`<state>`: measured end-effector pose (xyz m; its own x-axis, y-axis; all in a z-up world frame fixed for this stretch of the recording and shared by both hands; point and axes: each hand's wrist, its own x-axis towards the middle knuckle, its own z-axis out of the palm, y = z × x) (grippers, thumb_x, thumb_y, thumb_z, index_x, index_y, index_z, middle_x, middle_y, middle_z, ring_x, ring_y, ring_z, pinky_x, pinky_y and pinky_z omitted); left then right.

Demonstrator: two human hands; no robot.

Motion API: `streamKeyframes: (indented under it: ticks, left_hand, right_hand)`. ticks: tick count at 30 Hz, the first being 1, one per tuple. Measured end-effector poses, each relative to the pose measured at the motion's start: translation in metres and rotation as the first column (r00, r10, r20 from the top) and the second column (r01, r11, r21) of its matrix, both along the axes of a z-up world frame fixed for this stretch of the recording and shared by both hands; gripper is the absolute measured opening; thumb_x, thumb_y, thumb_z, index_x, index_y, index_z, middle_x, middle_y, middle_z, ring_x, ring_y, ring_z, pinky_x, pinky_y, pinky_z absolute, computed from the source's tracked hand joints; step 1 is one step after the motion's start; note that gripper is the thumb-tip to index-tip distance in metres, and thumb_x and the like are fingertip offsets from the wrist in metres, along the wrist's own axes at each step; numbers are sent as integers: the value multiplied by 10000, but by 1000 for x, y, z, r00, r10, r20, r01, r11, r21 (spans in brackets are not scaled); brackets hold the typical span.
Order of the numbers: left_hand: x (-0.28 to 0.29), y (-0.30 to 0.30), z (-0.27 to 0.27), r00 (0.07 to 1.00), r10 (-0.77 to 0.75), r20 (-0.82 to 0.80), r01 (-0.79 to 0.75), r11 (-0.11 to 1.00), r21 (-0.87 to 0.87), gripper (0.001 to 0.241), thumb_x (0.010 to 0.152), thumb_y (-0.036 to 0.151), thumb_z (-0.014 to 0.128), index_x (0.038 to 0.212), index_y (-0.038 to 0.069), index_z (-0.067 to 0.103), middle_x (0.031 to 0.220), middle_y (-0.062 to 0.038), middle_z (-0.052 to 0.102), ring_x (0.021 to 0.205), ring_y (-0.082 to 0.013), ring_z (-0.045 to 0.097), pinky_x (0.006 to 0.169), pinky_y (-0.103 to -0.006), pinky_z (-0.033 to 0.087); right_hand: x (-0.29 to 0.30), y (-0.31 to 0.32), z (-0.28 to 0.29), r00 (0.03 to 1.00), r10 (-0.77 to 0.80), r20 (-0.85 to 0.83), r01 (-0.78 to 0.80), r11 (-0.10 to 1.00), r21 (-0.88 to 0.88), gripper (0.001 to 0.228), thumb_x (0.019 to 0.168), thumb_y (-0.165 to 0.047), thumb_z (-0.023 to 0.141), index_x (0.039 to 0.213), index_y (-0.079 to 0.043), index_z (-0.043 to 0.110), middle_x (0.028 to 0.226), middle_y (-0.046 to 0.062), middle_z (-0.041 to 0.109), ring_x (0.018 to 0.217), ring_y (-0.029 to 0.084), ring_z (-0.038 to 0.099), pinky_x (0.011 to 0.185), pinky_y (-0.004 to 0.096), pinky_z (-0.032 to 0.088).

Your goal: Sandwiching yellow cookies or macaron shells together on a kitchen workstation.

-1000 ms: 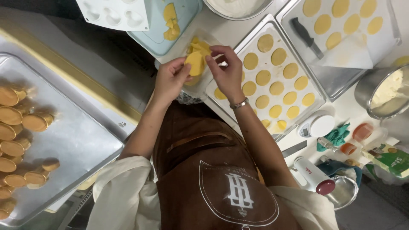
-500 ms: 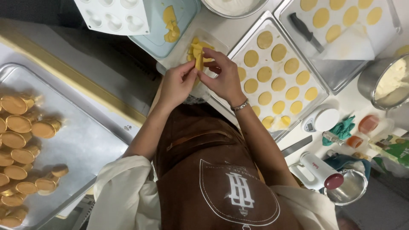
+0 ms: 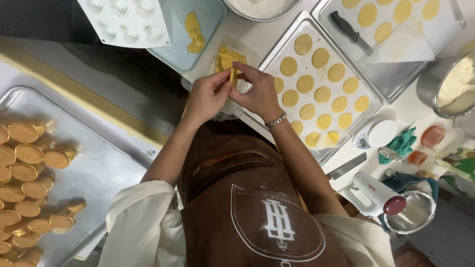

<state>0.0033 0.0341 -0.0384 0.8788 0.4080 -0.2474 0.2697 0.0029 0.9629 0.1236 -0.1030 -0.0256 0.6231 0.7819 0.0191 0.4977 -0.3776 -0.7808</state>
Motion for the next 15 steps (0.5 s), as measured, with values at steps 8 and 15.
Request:
streamKeyframes:
  ticks: [8,15]
  left_hand:
    - [4,9,-9,1000,-30,0,30,998,-60,495,914,49,694,1370,-94,565,1167,-183,751,1049,-165,749,901,-282,601]
    - [7,22,-6,992,-127,-14,123,976,-178,522,877,42,715,1369,-83,594,1180,-135,756,1040,-142,732,897,-273,600]
  right_hand:
    - [4,4,11,995,65,-70,-69,996,-58,544,791,-165,814,1311,-80,679,1117,170,766,944,265,783,833,343,638]
    - [10,2,14,982,174,-78,-174,985,9,550,807,-142,805,1332,-70,661,1217,153,744,1023,274,777,905,341,638]
